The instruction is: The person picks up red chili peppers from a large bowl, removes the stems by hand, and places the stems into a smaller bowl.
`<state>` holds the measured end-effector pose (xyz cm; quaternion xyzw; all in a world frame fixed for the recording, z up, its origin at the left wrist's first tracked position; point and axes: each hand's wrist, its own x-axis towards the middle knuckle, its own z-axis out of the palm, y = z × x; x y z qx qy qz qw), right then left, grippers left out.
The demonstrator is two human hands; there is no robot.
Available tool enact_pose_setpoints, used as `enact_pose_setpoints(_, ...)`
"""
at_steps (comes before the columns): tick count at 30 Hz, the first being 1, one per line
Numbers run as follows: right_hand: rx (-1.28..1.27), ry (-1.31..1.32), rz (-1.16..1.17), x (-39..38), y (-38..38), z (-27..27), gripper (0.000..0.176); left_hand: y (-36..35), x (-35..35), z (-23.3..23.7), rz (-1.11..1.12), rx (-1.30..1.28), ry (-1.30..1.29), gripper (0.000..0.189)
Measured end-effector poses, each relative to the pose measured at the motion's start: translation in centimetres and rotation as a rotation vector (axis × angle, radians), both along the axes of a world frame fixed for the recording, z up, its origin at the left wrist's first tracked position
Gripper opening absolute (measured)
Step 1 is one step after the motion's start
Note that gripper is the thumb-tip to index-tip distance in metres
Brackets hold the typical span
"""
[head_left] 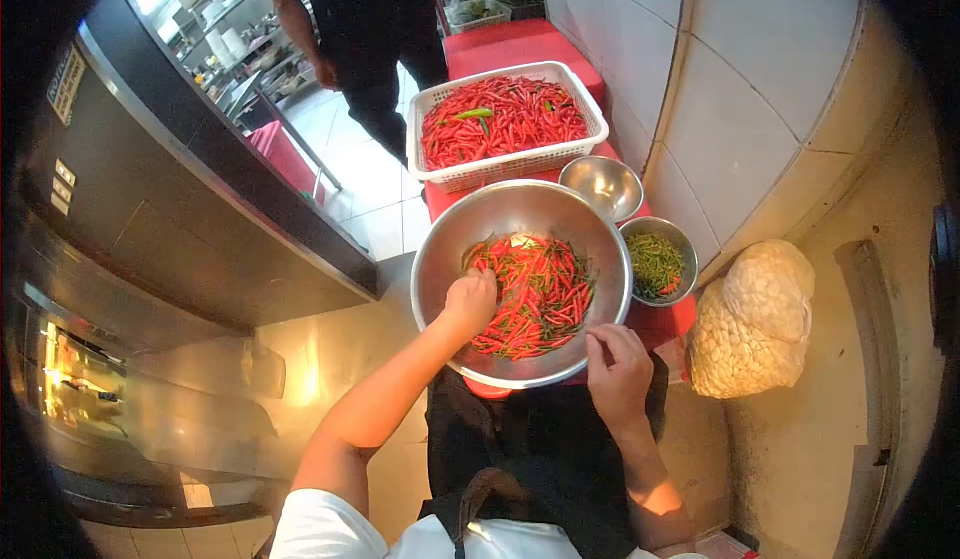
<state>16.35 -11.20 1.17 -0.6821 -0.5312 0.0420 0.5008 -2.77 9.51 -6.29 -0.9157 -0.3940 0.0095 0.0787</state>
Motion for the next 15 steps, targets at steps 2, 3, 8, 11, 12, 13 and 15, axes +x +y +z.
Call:
enact_pose_setpoints(2, 0.006, 0.01, 0.002, -0.3, 0.1, 0.1, 0.008, 0.2, -0.5, -0.6, -0.042, 0.007, 0.005, 0.017)
enact_pose_setpoints(3, 0.008, 0.016, 0.005, -0.5, 0.2, 0.2, 0.008, 0.3, -0.7, -0.5, -0.061, 0.011, 0.01, 0.014)
enact_pose_setpoints(8, -0.013, 0.025, 0.049, -0.9, 0.2, 0.0, 0.008, 0.1, -0.7, 1.6, -0.038, -0.317, 0.092, 0.022)
enact_pose_setpoints(11, -0.03, 0.035, 0.075, -0.8, 0.0, 0.0, 0.008, -0.2, -1.1, 1.8, -0.067, -0.485, 0.078, 0.026)
enact_pose_setpoints(12, -0.036, 0.038, 0.08, -0.8, -0.1, 0.1, 0.008, -0.3, -1.3, 2.0, -0.091, -0.53, 0.053, 0.027)
enact_pose_setpoints(13, -0.033, 0.026, 0.077, -0.7, -0.2, 0.2, 0.008, -0.5, -1.6, 2.1, -0.093, -0.546, -0.005, 0.026)
enact_pose_setpoints(15, -0.026, 0.002, 0.075, -0.6, -0.2, 0.5, 0.008, -1.0, -2.4, 3.0, -0.093, -0.575, -0.122, 0.024)
